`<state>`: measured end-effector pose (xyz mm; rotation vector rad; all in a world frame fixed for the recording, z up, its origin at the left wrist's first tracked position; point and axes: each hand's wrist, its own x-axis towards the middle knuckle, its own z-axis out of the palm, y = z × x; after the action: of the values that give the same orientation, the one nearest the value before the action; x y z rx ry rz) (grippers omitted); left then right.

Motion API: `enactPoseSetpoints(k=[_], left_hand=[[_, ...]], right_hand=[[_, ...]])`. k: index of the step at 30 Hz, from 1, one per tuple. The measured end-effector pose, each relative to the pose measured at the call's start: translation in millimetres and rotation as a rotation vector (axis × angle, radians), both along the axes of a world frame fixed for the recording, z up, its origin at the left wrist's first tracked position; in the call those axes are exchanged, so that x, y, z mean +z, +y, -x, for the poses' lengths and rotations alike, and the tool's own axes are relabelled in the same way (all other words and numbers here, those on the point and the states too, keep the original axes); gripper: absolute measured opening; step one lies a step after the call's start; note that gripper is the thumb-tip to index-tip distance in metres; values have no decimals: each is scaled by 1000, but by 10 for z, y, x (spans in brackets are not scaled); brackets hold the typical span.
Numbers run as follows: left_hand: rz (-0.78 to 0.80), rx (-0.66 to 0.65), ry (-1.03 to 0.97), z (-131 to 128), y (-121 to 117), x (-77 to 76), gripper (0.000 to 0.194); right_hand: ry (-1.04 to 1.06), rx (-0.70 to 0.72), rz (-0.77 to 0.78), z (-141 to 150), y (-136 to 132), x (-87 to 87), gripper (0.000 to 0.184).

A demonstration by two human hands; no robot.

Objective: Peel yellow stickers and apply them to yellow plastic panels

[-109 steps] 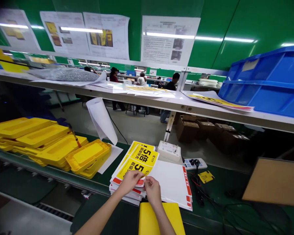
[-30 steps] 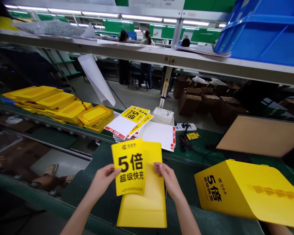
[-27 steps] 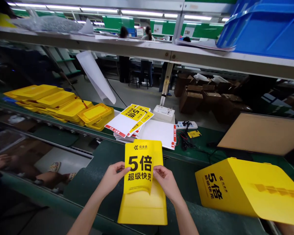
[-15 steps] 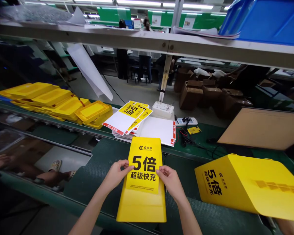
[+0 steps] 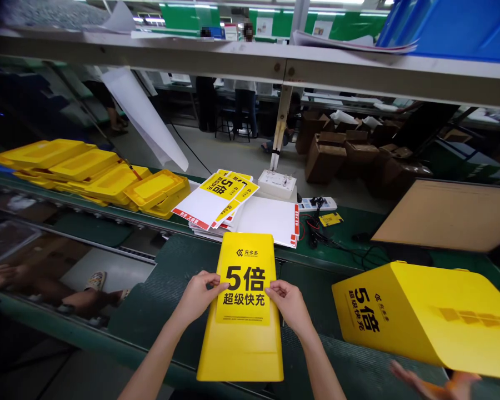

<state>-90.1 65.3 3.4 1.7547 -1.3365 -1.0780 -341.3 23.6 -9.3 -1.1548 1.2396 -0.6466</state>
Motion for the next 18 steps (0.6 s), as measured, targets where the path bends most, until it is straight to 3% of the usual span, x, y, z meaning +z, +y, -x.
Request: enactPoseSetpoints(k=[18], left_hand=[[13, -3, -43, -22, -10, -37, 25]], right_hand=[[45, 5, 20, -10, -12, -50, 36]])
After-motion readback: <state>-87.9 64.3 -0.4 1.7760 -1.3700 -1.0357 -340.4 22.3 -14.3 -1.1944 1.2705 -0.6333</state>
